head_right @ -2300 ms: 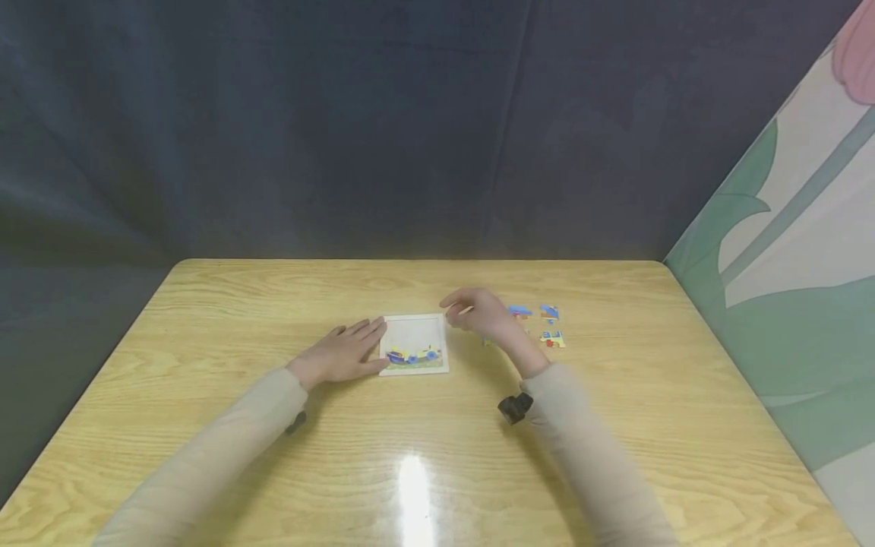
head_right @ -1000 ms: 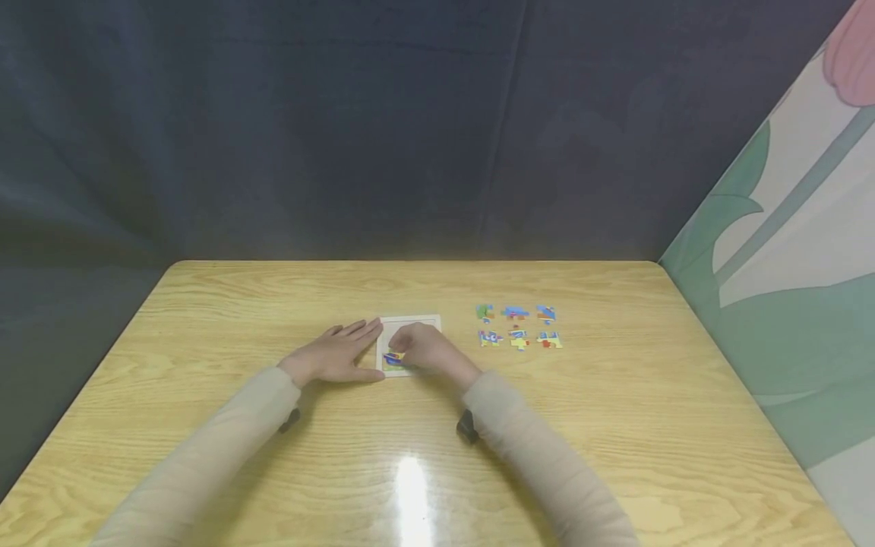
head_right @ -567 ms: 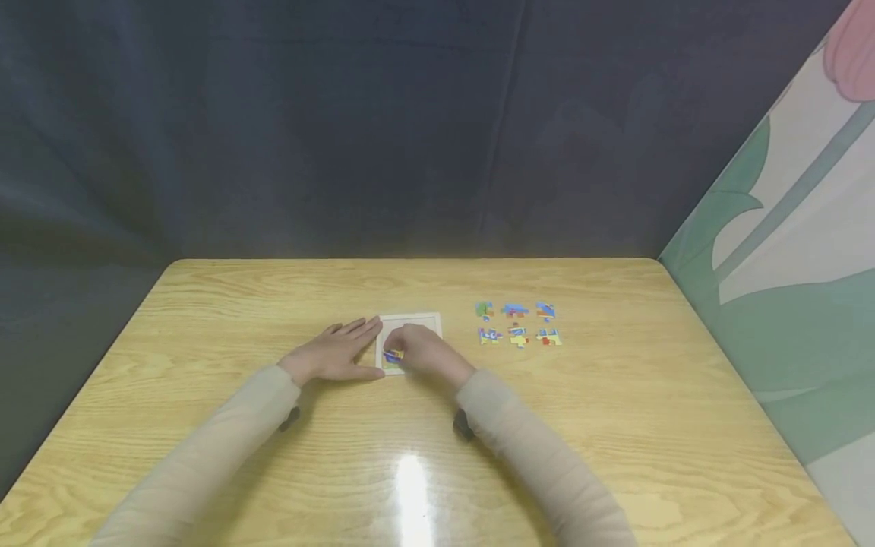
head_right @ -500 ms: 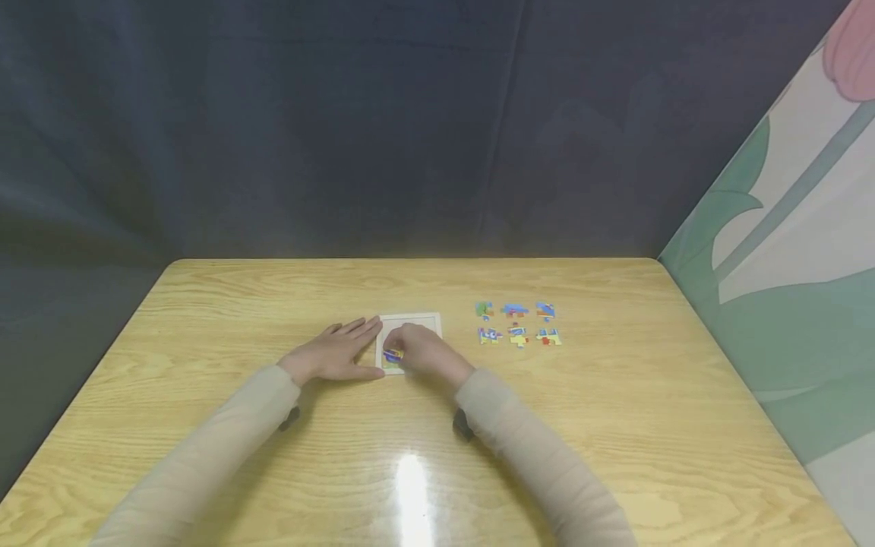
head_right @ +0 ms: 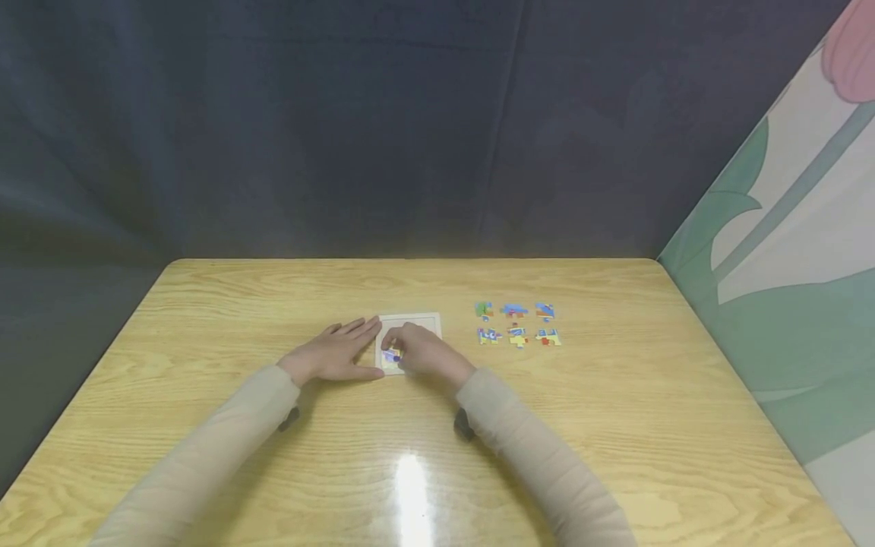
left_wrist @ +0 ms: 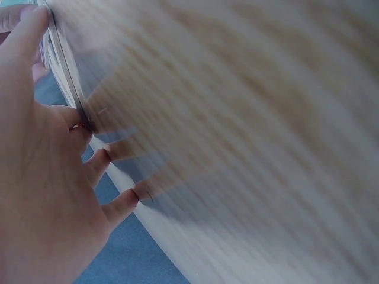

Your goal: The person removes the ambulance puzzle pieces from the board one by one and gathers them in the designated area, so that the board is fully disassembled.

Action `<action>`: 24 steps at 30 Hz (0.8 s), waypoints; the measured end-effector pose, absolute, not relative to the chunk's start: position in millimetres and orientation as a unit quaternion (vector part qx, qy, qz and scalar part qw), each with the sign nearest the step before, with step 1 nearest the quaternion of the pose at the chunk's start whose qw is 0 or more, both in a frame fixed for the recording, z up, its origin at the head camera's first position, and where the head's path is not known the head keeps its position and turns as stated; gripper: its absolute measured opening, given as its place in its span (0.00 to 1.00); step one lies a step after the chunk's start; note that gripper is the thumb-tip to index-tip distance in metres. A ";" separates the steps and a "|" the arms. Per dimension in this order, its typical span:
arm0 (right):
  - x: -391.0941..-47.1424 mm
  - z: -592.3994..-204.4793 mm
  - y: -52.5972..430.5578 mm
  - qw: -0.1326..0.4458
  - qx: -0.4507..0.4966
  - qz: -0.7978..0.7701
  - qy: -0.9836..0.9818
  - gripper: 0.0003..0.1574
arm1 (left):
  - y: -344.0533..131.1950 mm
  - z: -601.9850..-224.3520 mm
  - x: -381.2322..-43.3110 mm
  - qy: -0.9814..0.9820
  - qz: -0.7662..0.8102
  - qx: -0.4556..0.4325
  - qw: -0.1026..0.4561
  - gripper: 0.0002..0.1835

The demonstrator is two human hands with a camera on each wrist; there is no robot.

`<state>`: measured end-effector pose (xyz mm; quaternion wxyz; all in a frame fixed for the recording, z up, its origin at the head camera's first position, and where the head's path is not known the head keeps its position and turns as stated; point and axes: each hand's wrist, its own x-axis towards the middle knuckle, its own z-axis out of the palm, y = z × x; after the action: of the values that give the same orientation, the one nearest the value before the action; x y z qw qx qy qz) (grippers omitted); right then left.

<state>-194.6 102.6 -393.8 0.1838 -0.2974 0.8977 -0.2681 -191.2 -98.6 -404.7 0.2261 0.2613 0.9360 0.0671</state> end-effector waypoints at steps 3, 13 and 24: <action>-195.4 -394.2 103.1 0.181 -0.302 -0.270 0.896 0.24 | -98.4 -404.3 -191.2 0.936 0.068 0.261 0.226 0.50; -196.4 -396.6 101.8 0.179 -0.304 -0.275 0.894 0.30 | -98.8 -404.3 -190.6 0.936 0.070 0.262 0.225 0.49; -192.1 -391.2 101.8 0.153 -0.273 -0.306 0.899 0.20 | -97.8 -402.8 -189.5 0.936 0.081 0.266 0.218 0.49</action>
<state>-192.1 101.8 -391.2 0.1531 -0.2730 0.8990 -0.3062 -189.5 -97.8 -402.8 0.2176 0.2658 0.9356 0.0813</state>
